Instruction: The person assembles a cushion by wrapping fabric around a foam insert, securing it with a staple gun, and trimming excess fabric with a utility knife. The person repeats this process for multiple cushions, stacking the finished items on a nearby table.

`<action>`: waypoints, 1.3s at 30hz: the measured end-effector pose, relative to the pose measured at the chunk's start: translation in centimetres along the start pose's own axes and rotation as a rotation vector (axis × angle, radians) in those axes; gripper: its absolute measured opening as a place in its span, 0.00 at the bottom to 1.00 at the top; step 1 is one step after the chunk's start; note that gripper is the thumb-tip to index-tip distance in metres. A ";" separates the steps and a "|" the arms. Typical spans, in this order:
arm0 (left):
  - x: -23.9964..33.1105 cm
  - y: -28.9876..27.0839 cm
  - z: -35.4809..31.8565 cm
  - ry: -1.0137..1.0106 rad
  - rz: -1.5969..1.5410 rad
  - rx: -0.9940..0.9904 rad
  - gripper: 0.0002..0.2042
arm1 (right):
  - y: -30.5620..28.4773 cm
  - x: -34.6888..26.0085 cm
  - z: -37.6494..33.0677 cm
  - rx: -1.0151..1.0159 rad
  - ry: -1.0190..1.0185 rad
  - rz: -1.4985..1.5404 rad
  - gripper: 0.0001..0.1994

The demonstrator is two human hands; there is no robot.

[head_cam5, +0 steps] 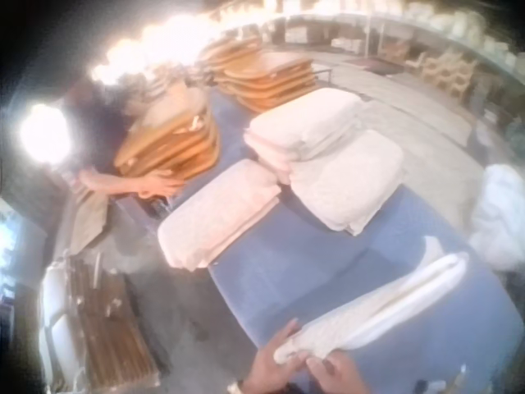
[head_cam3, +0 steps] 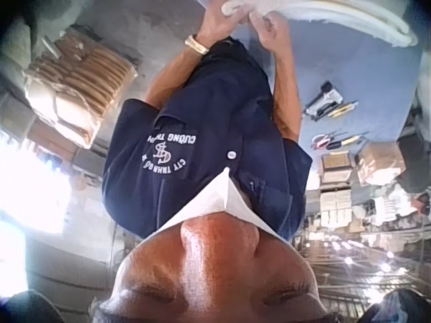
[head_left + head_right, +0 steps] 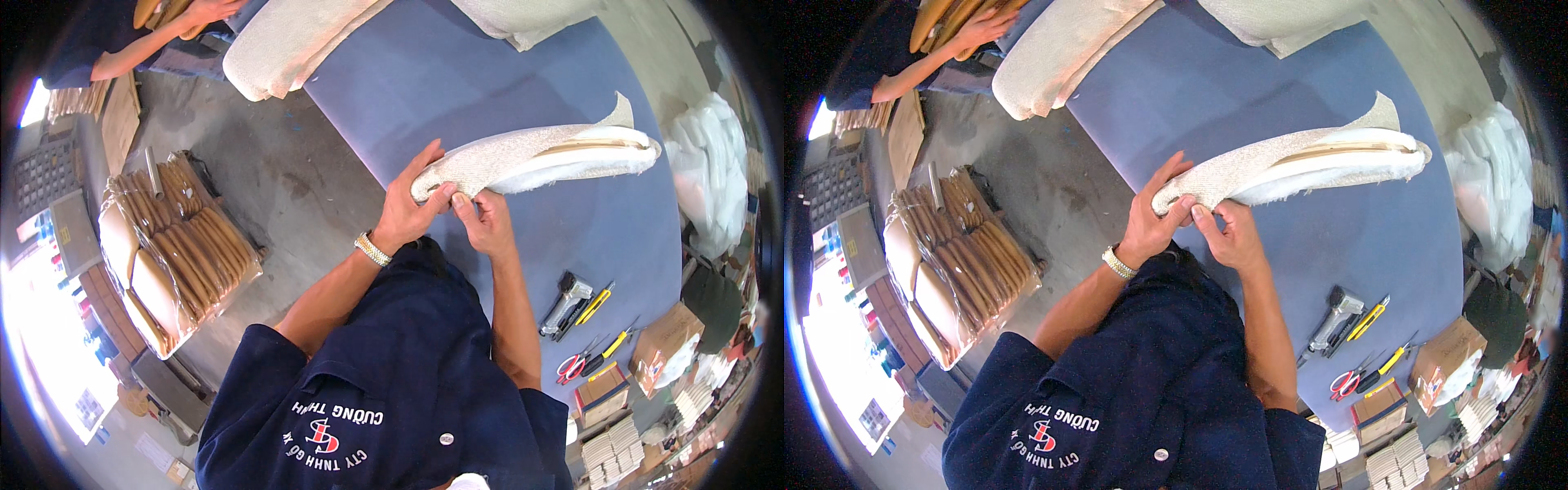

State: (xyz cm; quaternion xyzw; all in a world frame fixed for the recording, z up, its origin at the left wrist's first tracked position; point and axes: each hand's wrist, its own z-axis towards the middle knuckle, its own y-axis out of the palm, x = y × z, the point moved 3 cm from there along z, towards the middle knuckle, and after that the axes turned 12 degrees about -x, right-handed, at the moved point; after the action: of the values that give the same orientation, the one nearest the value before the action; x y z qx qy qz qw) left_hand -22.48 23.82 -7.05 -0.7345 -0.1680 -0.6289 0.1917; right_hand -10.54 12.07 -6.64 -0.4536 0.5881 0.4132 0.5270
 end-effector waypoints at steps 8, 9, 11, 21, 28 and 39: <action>-1.2 0.8 -1.1 0.039 0.131 0.030 0.38 | -5.0 2.7 -12.6 0.506 0.215 -0.189 0.07; -1.2 0.9 -1.2 0.050 0.136 0.031 0.39 | -7.1 4.6 -16.5 0.716 0.313 -0.327 0.09; -1.3 1.0 -1.4 0.074 0.152 0.022 0.39 | -10.4 8.3 -24.7 0.972 0.600 -0.484 0.16; -1.8 2.0 -2.2 0.147 0.252 0.045 0.38 | -13.4 13.5 -33.5 0.979 0.805 -0.976 0.38; -2.1 2.2 -2.4 0.187 0.339 0.011 0.38 | -13.7 9.2 -31.6 0.930 0.662 -0.446 0.30; -1.9 1.9 -2.4 0.148 0.337 -0.002 0.37 | 1.6 -6.7 -10.8 0.345 0.178 -0.244 0.31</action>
State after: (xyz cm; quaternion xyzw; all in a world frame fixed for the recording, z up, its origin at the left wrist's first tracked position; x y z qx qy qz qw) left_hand -23.92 20.93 -8.73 -0.7042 -0.0271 -0.6404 0.3054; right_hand -14.55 2.69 1.14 -0.4592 0.6351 0.1983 0.5886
